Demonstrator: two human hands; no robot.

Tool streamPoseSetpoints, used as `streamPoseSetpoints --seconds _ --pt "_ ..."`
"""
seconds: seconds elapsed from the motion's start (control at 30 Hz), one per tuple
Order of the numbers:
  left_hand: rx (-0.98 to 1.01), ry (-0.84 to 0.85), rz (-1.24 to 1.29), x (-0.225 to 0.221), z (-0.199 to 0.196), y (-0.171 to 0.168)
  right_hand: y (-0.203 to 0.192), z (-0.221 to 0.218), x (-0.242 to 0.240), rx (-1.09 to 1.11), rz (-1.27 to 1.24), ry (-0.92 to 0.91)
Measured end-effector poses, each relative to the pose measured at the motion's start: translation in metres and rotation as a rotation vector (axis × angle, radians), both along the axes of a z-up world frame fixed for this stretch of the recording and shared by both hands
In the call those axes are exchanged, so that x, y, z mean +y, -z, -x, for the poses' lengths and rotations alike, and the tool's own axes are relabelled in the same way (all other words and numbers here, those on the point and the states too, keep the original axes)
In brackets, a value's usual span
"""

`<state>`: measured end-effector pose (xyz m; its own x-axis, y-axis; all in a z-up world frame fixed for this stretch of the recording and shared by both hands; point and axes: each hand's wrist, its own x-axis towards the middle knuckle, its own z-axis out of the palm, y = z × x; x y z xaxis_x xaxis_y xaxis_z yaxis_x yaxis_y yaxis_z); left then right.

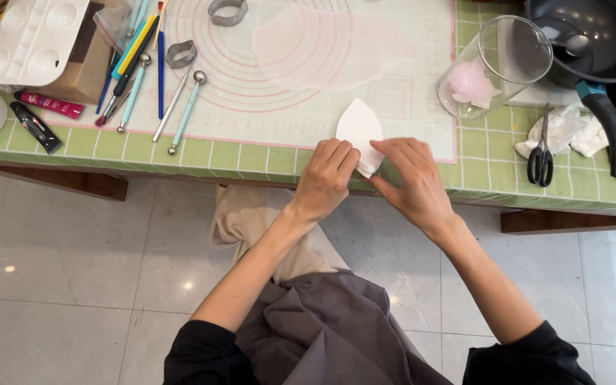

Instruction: Creating and shaping thin wax petals for decorative candle assembly.

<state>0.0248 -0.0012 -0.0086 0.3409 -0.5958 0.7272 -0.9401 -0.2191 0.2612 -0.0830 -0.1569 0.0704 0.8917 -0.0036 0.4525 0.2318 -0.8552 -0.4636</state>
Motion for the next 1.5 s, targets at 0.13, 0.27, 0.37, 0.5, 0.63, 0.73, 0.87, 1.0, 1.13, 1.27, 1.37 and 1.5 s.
streamPoseSetpoints --seconds 0.13,0.27,0.37,0.5,0.63,0.73,0.87,1.0,1.13,1.27,1.37,1.5 --pt "0.066 0.001 -0.002 0.004 0.001 0.003 0.016 -0.009 -0.01 -0.075 0.226 -0.052" --pt "0.187 0.076 0.032 0.016 0.004 -0.029 0.023 -0.012 -0.015 -0.095 0.282 -0.069" --pt "0.323 0.138 0.022 0.025 0.005 -0.045 0.02 -0.01 -0.012 -0.093 0.251 -0.058" --pt "0.329 0.126 -0.045 0.025 -0.004 -0.035 0.021 -0.009 -0.014 -0.095 0.202 -0.041" --pt "0.244 0.145 -0.092 0.018 -0.012 -0.032 0.02 -0.008 -0.016 -0.05 0.165 -0.012" --pt "0.027 0.17 -0.149 0.014 -0.017 -0.031 0.013 -0.009 -0.007 -0.027 0.204 -0.021" --pt "-0.053 0.166 -0.149 0.012 -0.02 -0.023 0.015 -0.015 -0.008 -0.084 0.333 -0.038" --pt "0.044 0.211 -0.08 0.013 -0.021 -0.029 0.016 -0.019 -0.012 -0.095 0.328 -0.06" --pt "0.173 0.215 -0.149 0.02 -0.024 -0.05 0.015 -0.02 -0.015 -0.095 0.327 -0.066" --pt "0.143 0.199 -0.136 0.016 -0.023 -0.05 0.015 -0.019 -0.015 -0.1 0.317 -0.065" --pt "0.004 0.203 -0.212 0.011 -0.027 -0.045 0.018 -0.02 -0.019 -0.098 0.305 -0.064" --pt "-0.066 0.243 -0.173 0.01 -0.028 -0.042 0.014 -0.014 -0.016 -0.06 0.263 -0.044"
